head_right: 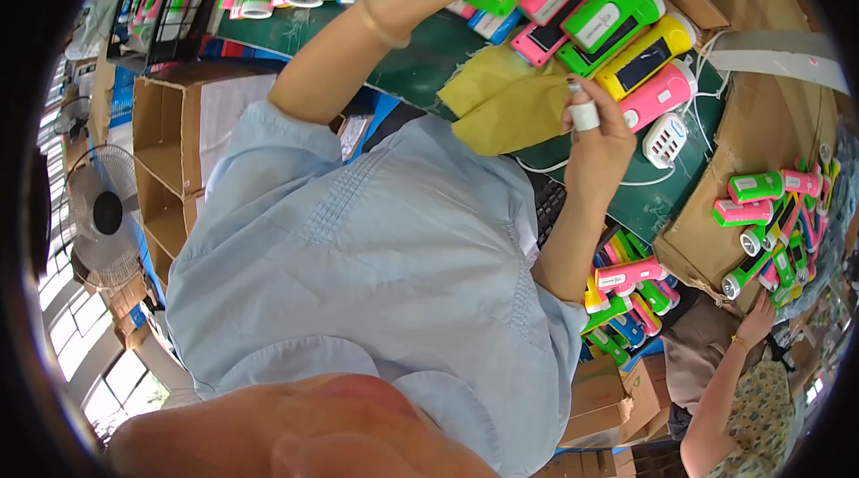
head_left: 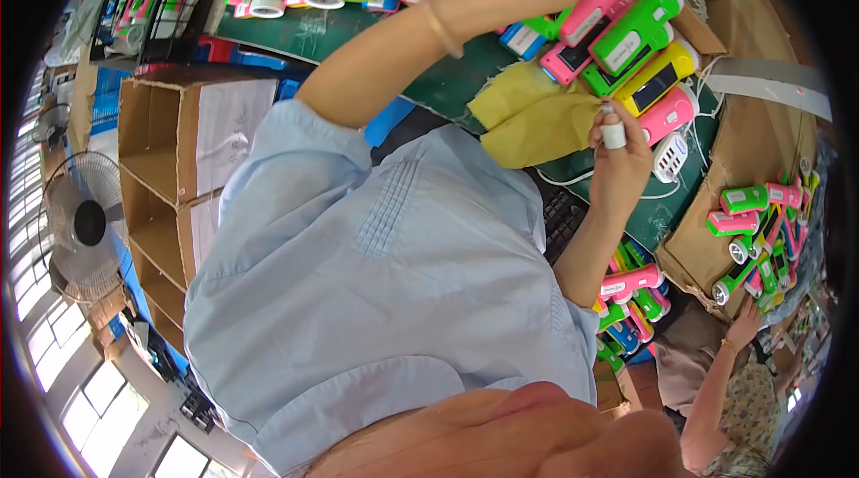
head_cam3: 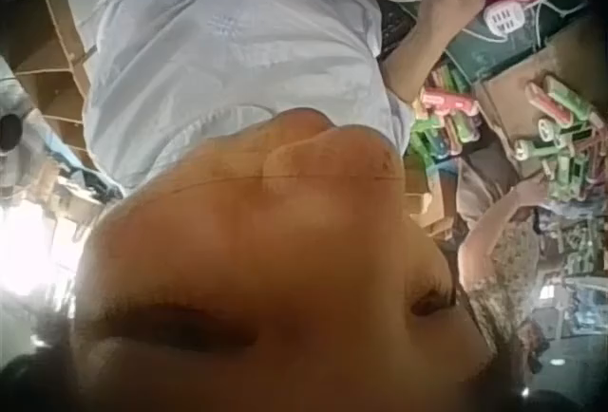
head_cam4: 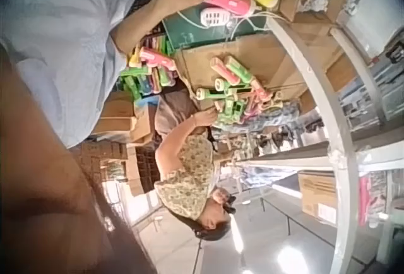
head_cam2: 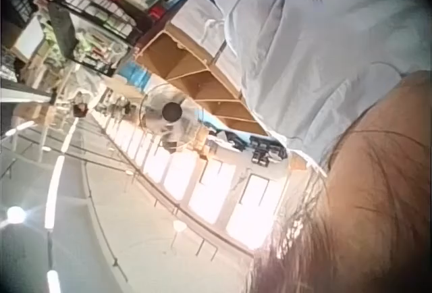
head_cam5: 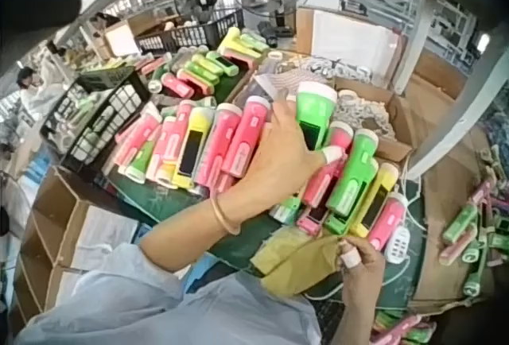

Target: Assembling and testing various colorful flashlights on an industrial assembly line.

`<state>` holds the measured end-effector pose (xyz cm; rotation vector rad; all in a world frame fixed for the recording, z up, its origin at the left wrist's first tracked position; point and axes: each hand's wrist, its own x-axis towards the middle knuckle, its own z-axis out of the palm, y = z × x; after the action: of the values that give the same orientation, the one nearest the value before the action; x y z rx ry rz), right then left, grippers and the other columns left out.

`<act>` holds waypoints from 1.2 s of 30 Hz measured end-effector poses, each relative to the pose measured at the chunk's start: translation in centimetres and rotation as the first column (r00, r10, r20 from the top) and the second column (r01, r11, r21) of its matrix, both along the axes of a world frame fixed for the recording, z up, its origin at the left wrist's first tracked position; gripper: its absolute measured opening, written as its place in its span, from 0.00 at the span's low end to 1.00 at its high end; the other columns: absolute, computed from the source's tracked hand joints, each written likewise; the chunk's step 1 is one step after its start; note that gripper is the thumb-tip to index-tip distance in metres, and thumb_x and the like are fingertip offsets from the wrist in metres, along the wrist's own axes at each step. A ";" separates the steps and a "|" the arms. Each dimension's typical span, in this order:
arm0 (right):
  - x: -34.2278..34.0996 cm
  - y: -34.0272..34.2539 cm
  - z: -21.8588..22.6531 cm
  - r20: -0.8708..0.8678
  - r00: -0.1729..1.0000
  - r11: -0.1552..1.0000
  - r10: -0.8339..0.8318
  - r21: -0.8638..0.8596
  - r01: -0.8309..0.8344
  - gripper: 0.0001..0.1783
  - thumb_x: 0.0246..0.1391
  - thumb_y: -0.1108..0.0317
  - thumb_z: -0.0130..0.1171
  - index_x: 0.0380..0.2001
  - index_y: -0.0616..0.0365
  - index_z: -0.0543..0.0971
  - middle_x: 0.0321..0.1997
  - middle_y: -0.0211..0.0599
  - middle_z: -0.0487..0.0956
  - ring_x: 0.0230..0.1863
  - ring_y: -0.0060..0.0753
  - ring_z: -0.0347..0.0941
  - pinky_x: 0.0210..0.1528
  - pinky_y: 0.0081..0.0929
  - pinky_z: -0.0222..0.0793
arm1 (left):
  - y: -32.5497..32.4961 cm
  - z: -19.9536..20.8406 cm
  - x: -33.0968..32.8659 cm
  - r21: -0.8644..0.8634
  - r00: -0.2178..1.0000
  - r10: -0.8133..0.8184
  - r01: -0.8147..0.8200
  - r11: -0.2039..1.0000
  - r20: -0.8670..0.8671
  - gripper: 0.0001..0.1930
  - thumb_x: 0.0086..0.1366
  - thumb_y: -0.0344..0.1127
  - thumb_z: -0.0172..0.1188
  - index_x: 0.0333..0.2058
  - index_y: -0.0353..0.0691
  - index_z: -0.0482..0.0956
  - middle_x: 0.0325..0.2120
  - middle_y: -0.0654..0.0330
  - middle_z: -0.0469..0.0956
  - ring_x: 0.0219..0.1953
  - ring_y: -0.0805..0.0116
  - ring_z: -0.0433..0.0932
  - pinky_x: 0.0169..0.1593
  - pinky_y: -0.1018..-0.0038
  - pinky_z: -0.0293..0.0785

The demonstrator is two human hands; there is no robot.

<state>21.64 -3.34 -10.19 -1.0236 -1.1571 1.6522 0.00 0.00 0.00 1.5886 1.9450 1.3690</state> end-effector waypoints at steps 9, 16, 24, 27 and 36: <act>-4.3 2.4 3.7 0.033 0.999 0.971 -0.006 0.240 -0.002 0.09 0.50 0.73 0.59 0.35 0.65 0.77 0.30 0.28 0.74 0.31 0.16 0.68 0.34 0.14 0.63 | 0.8 -4.1 -3.2 0.367 -0.190 -0.316 0.559 0.744 0.930 0.17 0.61 0.33 0.54 0.48 0.36 0.66 0.40 0.57 0.73 0.45 0.63 0.72 0.49 0.68 0.69; -6.4 2.9 5.3 0.409 0.762 0.285 -0.502 0.910 -0.301 0.09 0.39 0.80 0.58 0.29 0.61 0.77 0.28 0.42 0.73 0.27 0.42 0.71 0.32 0.30 0.67 | -1.8 -4.8 0.7 0.238 0.344 -0.358 0.345 0.908 0.868 0.16 0.65 0.41 0.50 0.48 0.40 0.67 0.36 0.63 0.72 0.36 0.75 0.72 0.40 0.78 0.72; -5.3 -1.6 7.4 0.501 0.854 0.472 0.141 0.724 -0.503 0.13 0.40 0.72 0.62 0.33 0.60 0.75 0.29 0.34 0.71 0.31 0.30 0.69 0.30 0.23 0.63 | -3.7 -3.4 0.2 0.479 -0.001 -0.511 0.348 0.806 0.860 0.25 0.64 0.56 0.45 0.43 0.39 0.68 0.29 0.62 0.72 0.29 0.72 0.72 0.33 0.76 0.71; -4.2 -2.7 5.6 0.515 0.847 -0.049 0.134 0.857 -0.513 0.14 0.34 0.75 0.59 0.30 0.62 0.75 0.27 0.34 0.69 0.26 0.32 0.64 0.26 0.27 0.60 | -3.4 -5.0 0.1 0.465 -0.273 -0.393 0.300 0.833 0.878 0.27 0.62 0.59 0.44 0.45 0.39 0.66 0.30 0.63 0.70 0.30 0.71 0.70 0.33 0.75 0.69; -8.0 -2.2 4.8 0.442 0.824 0.570 -0.354 0.801 -0.185 0.36 0.28 0.60 0.71 0.42 0.65 0.68 0.27 0.39 0.70 0.26 0.43 0.68 0.27 0.32 0.66 | -4.3 -6.5 1.7 0.634 0.235 -0.679 0.244 0.734 0.695 0.36 0.57 0.67 0.44 0.44 0.35 0.65 0.30 0.56 0.74 0.32 0.67 0.74 0.38 0.73 0.72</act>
<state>13.67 -5.57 -5.40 -0.8995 -1.9734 0.4918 1.69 -4.35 -6.45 0.9548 0.4177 1.8113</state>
